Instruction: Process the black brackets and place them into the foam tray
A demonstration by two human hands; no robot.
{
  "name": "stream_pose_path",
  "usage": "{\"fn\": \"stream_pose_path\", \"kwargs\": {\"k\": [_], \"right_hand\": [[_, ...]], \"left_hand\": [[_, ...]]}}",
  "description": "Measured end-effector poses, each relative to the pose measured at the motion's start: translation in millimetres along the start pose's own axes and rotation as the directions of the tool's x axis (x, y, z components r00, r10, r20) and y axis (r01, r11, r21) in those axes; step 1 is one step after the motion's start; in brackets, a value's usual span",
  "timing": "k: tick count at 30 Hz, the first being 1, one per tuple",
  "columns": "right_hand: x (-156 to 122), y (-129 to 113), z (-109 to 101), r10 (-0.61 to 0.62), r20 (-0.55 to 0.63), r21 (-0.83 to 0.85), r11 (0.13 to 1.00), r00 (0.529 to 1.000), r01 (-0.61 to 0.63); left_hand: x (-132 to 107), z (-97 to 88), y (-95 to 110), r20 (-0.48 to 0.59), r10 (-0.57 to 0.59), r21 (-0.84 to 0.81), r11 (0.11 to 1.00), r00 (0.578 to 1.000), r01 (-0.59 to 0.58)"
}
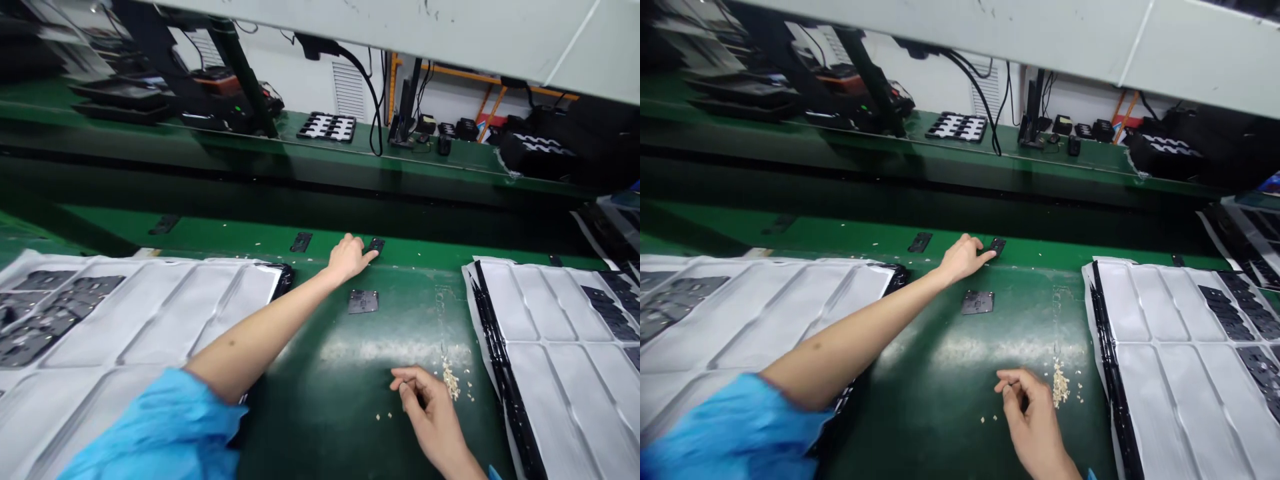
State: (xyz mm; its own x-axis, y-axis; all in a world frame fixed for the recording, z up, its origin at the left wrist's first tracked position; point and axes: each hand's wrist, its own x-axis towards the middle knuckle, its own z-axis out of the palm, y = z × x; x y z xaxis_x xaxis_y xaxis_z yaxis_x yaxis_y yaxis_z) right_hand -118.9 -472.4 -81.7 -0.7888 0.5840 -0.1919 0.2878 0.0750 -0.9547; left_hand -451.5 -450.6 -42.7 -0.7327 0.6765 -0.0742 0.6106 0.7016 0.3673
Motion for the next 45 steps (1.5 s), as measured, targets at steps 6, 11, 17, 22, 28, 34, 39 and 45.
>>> {"fn": "stream_pose_path", "kwargs": {"k": [6,11,17,22,28,34,39,45], "right_hand": [[-8,-7,-7,-0.058,-0.078,0.025,0.998,0.995,0.06],[-10,-11,-19,-0.166,-0.172,0.003,0.986,0.971,0.169],[-2,-13,-38,-0.18,-0.388,0.031,0.978,0.904,0.208],[9,-15,-45,-0.157,-0.353,0.07,0.979,0.923,0.193],[2,-17,-56,-0.122,-0.418,0.119,0.975,0.9,0.188],[-3,-25,-61,-0.043,-0.429,0.181,0.975,0.902,0.132],[-4,-29,-59,-0.021,-0.413,0.224,0.967,0.91,0.124],[-6,-37,-54,-0.056,-0.338,0.25,0.957,0.939,0.147]], "left_hand": [[34,8.2,40,0.096,-0.031,0.051,0.998,0.995,0.026],[-17,-4.5,58,0.178,0.221,-0.043,0.975,0.959,-0.216],[-115,-18.5,75,0.23,0.575,-0.281,0.812,0.785,-0.512],[-157,-11.6,87,0.262,0.705,-0.409,0.699,0.658,-0.586],[-184,-2.2,70,0.222,0.672,-0.483,0.705,0.706,-0.519],[-224,22.4,22,0.18,0.574,-0.415,0.781,0.799,-0.467],[-257,61.7,-10,0.03,0.523,-0.115,0.849,0.852,-0.517],[-256,106.7,36,-0.018,0.508,-0.133,0.853,0.861,-0.505]]}}
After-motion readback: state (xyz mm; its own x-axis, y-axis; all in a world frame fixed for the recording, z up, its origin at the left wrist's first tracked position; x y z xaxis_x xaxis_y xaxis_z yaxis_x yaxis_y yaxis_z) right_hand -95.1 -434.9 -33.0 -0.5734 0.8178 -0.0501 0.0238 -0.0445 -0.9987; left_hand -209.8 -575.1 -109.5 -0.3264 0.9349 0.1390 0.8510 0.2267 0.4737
